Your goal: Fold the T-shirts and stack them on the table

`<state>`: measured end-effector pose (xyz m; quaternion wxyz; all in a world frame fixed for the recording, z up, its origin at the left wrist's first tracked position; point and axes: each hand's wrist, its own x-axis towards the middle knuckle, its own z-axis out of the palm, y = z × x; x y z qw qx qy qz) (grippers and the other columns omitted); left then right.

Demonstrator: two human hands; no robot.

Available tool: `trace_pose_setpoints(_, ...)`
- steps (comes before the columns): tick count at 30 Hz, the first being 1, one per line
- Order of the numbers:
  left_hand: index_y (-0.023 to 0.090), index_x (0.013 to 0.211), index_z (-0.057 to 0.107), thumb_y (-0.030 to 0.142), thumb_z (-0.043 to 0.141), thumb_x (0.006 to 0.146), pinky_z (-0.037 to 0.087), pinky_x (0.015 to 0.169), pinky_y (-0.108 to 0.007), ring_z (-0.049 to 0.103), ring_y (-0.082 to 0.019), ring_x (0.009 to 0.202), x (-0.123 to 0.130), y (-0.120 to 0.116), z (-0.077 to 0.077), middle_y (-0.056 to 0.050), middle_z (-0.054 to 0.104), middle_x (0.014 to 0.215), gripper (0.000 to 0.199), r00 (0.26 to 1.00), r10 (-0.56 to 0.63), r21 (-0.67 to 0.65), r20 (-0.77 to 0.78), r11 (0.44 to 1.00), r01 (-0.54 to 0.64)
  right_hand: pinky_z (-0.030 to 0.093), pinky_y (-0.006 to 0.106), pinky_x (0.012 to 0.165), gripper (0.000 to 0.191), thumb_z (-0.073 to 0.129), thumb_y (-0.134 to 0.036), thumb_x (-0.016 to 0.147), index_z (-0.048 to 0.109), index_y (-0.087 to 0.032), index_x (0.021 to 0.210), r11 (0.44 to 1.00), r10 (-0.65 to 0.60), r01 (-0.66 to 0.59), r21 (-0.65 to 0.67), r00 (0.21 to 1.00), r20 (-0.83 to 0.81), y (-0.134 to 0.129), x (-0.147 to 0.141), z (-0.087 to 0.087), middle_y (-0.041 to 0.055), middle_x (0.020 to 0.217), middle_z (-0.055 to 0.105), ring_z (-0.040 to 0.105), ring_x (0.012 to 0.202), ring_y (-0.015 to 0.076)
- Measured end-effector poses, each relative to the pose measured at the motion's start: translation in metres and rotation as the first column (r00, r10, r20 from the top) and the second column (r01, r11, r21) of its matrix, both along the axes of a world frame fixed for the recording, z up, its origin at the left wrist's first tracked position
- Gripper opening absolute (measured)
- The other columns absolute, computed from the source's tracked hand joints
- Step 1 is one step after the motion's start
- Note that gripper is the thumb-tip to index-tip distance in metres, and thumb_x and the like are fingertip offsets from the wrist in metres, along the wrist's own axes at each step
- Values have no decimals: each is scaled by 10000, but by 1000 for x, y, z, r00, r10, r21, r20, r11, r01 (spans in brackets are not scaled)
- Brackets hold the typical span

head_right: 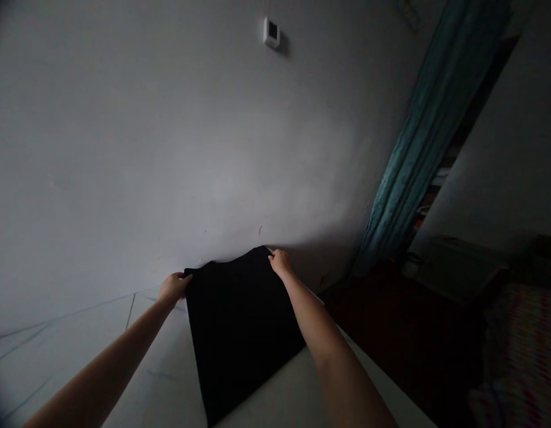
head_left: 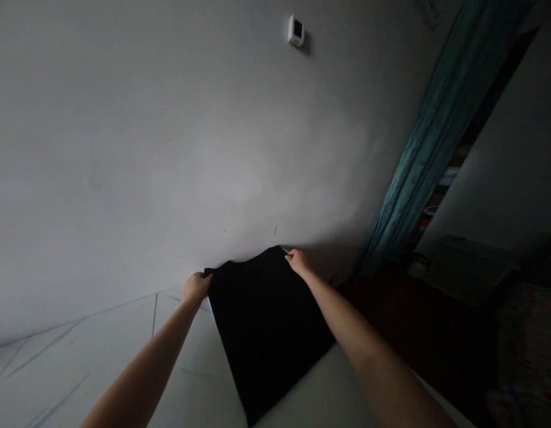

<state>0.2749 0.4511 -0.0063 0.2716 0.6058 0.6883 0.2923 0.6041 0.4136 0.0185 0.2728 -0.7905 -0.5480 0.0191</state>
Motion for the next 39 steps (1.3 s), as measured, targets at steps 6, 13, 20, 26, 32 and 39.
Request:
trace_pose_setpoints(6,170,882,722,394,625,814,476,586,-277,714,-239,710,-3,7,-9,-63,727,669,253,998,-34,45,44,998,32,498,284,772,252,658,-337,852,736,-161,1013,997,-64,66,25,995,-71,55,5,-28,108,973,746,693,921,235)
trace_pose_setpoints(13,171,817,716,485,582,847,470,596,-250,698,-215,750,1,15,-18,-53,739,712,342,996,-45,107,77,994,37,491,284,762,319,466,-301,955,704,-177,1129,993,-91,97,73,992,-91,78,23,-42,105,1070,727,675,925,216)
trace_pose_setpoints(20,191,842,684,341,688,781,484,742,-299,680,-268,924,1,9,-18,-88,731,855,162,993,0,148,-117,989,17,488,304,801,223,548,-244,914,728,-190,1034,993,-116,116,-15,993,-23,75,14,-48,108,991,714,657,939,232)
trace_pose_setpoints(26,160,1163,576,261,563,856,459,908,-422,590,-323,1117,11,-20,-1,-162,646,1145,324,957,86,262,-276,965,-11,401,468,987,391,483,-261,955,571,-132,1313,985,-168,165,41,982,86,55,-26,-31,229,1350,499,503,1218,340)
trace_pose_setpoints(32,256,1331,560,307,492,915,255,1167,-449,349,-294,1414,49,-53,-5,-99,456,1500,424,847,-183,394,-498,823,409,193,636,1095,535,424,-557,963,433,-345,1454,968,198,-161,-194,961,191,26,-61,-32,96,1602,234,193,1450,368)
trace_pose_setpoints(39,164,1475,410,506,446,928,223,1164,-542,288,-380,1444,56,-62,-21,-205,359,1544,646,787,-90,181,-610,952,249,113,569,1149,622,181,-555,1012,260,-248,1547,945,158,-94,-313,970,185,3,-46,-28,118,1629,152,140,1483,316)
